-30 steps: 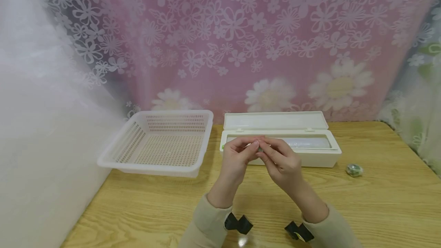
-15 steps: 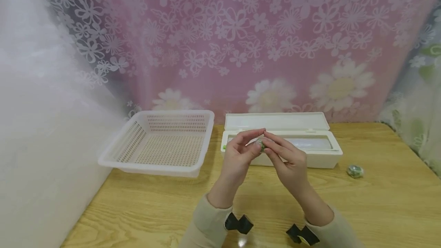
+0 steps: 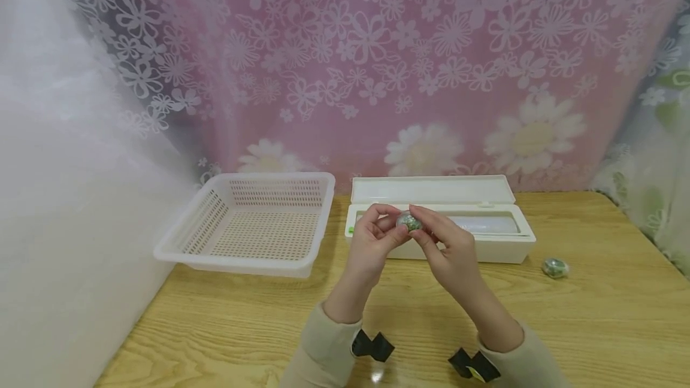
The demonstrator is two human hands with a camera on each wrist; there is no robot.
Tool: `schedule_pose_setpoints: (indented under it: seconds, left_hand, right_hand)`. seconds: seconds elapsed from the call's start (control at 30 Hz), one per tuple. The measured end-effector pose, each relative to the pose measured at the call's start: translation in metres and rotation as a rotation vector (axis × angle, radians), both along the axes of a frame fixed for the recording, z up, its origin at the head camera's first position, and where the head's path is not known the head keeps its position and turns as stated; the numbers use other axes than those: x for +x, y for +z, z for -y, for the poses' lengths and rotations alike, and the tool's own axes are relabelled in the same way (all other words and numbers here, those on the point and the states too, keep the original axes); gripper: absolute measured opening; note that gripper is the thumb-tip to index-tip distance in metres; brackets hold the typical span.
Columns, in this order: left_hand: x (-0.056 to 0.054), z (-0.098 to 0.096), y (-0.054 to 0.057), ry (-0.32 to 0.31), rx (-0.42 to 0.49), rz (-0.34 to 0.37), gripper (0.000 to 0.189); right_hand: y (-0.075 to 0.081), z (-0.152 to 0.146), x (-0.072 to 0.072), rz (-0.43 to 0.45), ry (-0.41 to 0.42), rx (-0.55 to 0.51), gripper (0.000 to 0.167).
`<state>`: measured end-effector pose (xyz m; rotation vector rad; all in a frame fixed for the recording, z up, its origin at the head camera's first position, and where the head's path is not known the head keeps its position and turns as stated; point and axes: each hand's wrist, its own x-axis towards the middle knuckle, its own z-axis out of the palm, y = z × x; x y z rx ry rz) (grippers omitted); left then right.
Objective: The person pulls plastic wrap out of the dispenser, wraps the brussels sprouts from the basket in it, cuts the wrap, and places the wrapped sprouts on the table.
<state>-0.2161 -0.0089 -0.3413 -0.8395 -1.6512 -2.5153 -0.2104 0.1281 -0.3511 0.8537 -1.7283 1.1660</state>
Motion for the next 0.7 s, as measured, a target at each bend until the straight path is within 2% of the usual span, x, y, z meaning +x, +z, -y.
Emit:
schedule_pose_setpoints:
  seconds: [0.13, 0.27, 0.4, 0.47, 0.53, 0.6, 0.7]
  left_hand:
    - [0.003, -0.0033, 0.0014, 0.005, -0.01, 0.025, 0.019]
    - [0.0046, -0.0048, 0.0022, -0.01, -0.024, 0.024, 0.022]
    - [0.0038, -0.004, 0.0014, -0.05, -0.048, 0.01, 0.045]
    - [0.0035, -0.0029, 0.0008, -0.067, -0.087, -0.001, 0.059]
    - [0.0032, -0.0023, 0.0002, -0.071, -0.128, -0.01, 0.064]
    - [0.0033, -0.002, 0.0002, -0.059, -0.158, -0.01, 0.06]
    - [0.0023, -0.0026, -0.0001, -0.025, -0.166, 0.009, 0.043]
  right_hand:
    - [-0.0002, 0.0004, -0.0013, -0.036, 0.014, -0.051, 0.035]
    - [0.0008, -0.0016, -0.0021, -0.05, 0.02, -0.072, 0.036]
    - [0.0043, -0.0043, -0.0024, -0.041, 0.023, -0.055, 0.039]
    - [0.0058, -0.0057, -0.002, -0.028, 0.021, -0.044, 0.041]
    - [0.0064, -0.007, -0.0013, -0.019, 0.018, -0.02, 0.041]
    - [0.0061, -0.008, -0.0007, -0.009, 0.01, 0.022, 0.042]
    - [0.0047, -0.0088, -0.0007, -0.005, -0.008, 0.106, 0.045]
